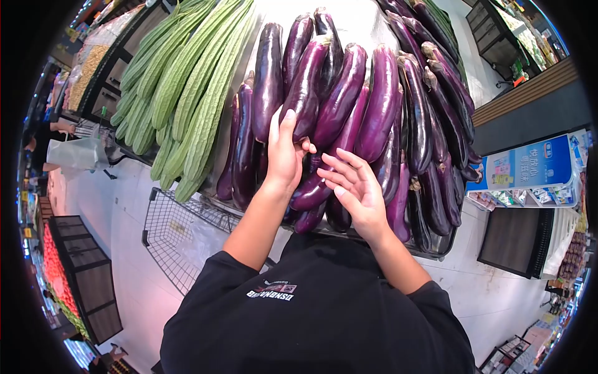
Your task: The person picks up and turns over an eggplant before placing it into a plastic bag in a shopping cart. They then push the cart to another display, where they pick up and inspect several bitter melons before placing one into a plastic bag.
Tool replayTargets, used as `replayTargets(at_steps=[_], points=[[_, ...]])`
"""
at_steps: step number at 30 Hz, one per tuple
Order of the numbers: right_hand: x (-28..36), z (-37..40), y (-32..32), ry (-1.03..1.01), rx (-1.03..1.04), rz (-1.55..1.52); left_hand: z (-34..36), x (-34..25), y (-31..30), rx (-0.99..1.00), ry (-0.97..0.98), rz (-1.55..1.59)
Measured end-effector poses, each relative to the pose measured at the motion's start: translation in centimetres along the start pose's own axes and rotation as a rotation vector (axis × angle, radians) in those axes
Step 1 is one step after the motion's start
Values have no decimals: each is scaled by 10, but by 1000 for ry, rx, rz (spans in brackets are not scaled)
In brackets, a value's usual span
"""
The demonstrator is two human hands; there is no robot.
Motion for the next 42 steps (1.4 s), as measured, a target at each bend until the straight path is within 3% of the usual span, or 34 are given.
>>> replayTargets(at_steps=[7,9,11,24,27,29,33,35,42], points=[[0,6,-2,11,17,-46,5,10,-12,0,-133,116],[-2,11,-5,13,41,-3,11,11,-17,-3,-142,72],[0,15,-4,17,10,-3,12,16,-31,-55,-126,-160],[-9,31,-5,53,5,0,44,29,-47,75,-125,-213],[-15,37,-9,65,-7,11,55,23,-60,23,-57,-310],[-18,41,-12,63,-6,19,63,11,-69,-47,117,-474],[-24,49,-18,81,-39,27,76,-22,-71,-384,625,-1123],[-27,51,-19,90,-52,26,65,-28,-66,-415,873,-1364],[-28,54,-18,87,-60,29,7,-41,-63,-229,836,-1400]])
Point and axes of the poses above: each hand's wrist, its own z-axis away from the middle knuckle, its own y-axis out of the palm, x = y × z, the point moved 5 cm from there along -z, towards the middle knuckle, and after that the axes turned 8 degrees about -y, right-handed, at the moved point
